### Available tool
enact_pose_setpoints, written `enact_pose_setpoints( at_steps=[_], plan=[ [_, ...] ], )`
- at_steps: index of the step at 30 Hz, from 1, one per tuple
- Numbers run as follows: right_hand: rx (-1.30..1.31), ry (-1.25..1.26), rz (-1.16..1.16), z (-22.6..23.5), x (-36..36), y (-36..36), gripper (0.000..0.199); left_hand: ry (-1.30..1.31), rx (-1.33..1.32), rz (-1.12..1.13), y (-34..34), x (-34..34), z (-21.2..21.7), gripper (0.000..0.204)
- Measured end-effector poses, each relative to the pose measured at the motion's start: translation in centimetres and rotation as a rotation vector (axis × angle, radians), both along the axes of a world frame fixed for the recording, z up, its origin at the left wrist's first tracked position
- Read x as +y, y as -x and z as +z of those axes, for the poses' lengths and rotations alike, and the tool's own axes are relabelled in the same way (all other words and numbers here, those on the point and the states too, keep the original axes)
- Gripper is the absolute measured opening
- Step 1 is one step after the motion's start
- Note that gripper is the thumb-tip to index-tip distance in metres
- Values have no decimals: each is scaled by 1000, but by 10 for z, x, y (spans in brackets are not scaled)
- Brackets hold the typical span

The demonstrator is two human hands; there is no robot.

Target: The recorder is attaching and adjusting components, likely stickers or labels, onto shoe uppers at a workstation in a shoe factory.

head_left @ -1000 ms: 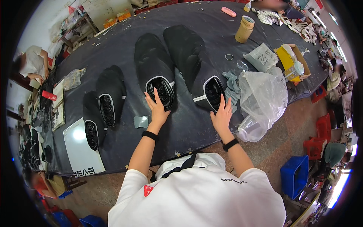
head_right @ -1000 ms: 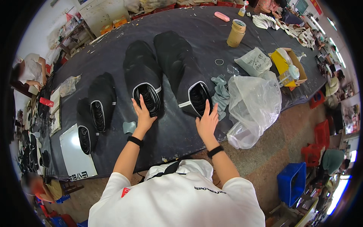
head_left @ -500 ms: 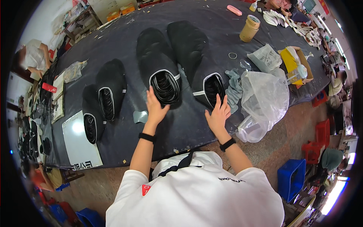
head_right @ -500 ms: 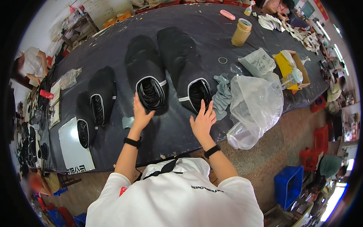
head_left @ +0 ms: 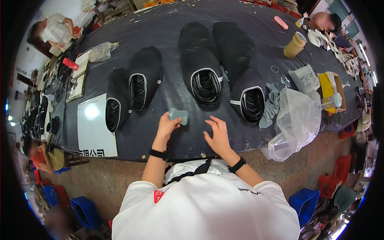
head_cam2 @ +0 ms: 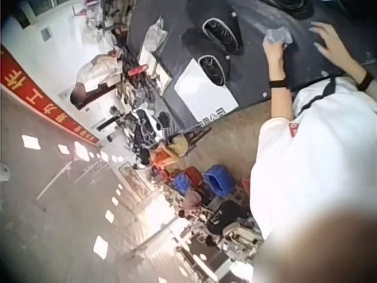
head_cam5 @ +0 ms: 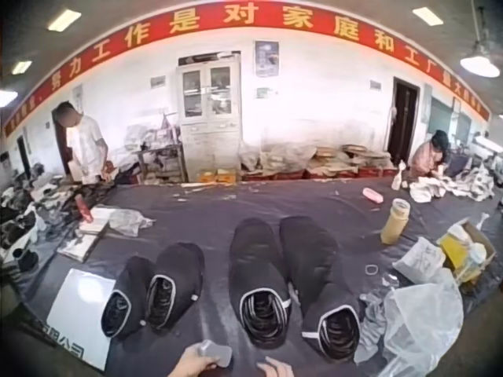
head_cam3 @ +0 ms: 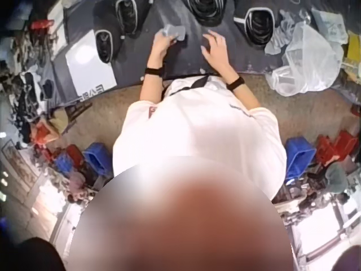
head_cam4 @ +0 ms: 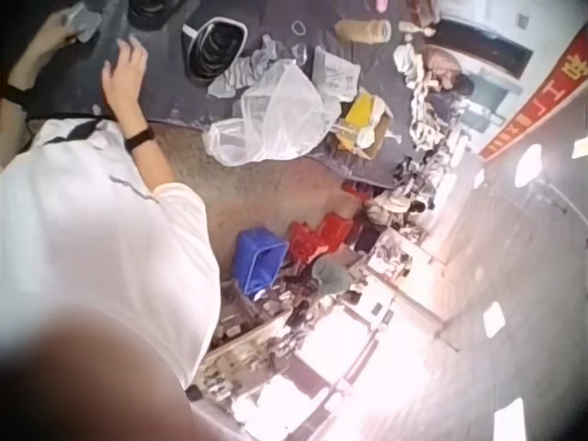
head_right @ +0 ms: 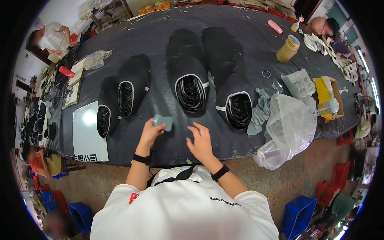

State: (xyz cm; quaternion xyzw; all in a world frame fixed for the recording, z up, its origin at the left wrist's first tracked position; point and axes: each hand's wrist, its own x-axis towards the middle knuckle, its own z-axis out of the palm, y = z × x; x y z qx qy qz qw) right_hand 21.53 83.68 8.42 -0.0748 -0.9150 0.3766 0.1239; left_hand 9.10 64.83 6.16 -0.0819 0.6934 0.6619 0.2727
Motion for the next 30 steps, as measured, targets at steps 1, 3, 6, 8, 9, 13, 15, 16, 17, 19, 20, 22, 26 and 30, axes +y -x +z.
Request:
enact_pose_setpoints(
  at_steps=[1, 3, 6, 8, 9, 13, 15, 16, 17, 19, 20, 22, 26, 30],
  plan=[
    [84, 24, 114, 6, -8, 6, 45, 8, -13, -62, -8, 1, 13, 25],
    [210, -3, 271, 17, -27, 16, 42, -1, -9, -128, -18, -1, 39, 24],
    [335, -17, 284, 32, -45, 32, 38, -379, -164, -128, -24, -9, 69, 28],
    [373, -76, 212, 40, -55, 38, 34, -497, -137, -70, -24, -21, 83, 22],
    [351, -90, 214, 44, -60, 39, 35, -498, -138, -68, -22, -25, 88, 22],
    [373, -126, 214, 55, -83, 44, 36, -355, -3, -84, -17, -42, 95, 16],
    [382, -147, 203, 60, -94, 46, 36, -326, 32, -72, -17, -48, 96, 14],
    [378, -133, 192, 61, -100, 47, 37, -326, 27, -50, -17, -52, 96, 15],
    [384, -155, 193, 63, -105, 48, 37, -324, 9, -30, -17, -55, 96, 15],
    [382, -165, 164, 66, -115, 50, 38, -305, 41, -35, -16, -62, 97, 15],
    [371, -191, 165, 67, -119, 50, 38, -297, 60, -36, -15, -65, 98, 15],
    [371, -197, 173, 68, -125, 50, 39, -259, 94, -70, -12, -71, 98, 14],
    [369, -177, 192, 70, -133, 50, 39, -182, 141, -167, -3, -84, 100, 11],
    [368, -94, 217, 72, -137, 50, 38, -219, 150, -206, 2, -90, 101, 11]
  ],
)
